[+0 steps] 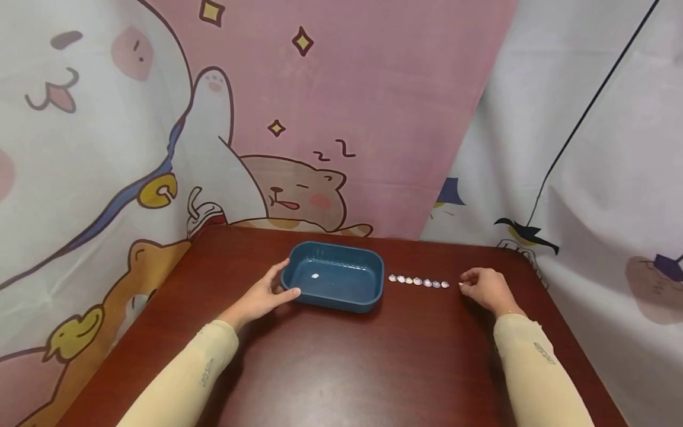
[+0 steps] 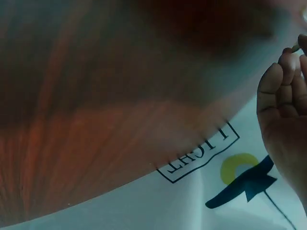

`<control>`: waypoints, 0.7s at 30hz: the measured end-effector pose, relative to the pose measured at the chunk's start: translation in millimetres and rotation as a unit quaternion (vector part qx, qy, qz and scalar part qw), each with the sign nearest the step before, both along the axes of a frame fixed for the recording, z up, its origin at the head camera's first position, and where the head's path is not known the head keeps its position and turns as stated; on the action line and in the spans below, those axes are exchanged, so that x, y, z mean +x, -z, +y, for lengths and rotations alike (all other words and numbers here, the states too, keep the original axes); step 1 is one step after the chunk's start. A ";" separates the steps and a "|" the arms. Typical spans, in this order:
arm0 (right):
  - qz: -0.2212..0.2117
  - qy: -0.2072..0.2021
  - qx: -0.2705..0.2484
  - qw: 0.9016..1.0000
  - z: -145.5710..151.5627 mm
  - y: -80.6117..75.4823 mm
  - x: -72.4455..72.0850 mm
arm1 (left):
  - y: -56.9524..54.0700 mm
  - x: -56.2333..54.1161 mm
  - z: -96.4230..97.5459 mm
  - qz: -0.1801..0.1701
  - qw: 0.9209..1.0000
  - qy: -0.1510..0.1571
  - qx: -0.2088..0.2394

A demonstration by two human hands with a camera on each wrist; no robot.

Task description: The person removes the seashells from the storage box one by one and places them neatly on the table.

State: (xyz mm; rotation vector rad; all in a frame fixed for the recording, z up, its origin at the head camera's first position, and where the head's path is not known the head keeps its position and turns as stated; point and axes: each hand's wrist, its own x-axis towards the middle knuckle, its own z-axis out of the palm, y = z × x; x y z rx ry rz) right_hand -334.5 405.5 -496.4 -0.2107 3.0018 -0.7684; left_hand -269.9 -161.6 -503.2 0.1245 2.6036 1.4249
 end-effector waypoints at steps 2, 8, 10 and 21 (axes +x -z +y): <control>0.008 -0.015 0.008 1.000 1.0 6.4 1.5 | 1.1 -0.5 0.5 0.000 1.000 0.000 0.001; 0.021 -0.017 0.014 1.000 -2.0 10.6 4.2 | 0.8 -1.6 0.1 0.002 1.000 0.000 0.000; 0.022 -0.016 0.010 1.000 -2.8 11.2 3.7 | -0.1 -1.7 -0.4 0.005 1.000 0.001 -0.003; 0.043 -0.025 0.002 0.999 -8.3 20.0 -5.4 | -0.7 -0.4 -0.8 0.001 1.000 -0.002 -0.004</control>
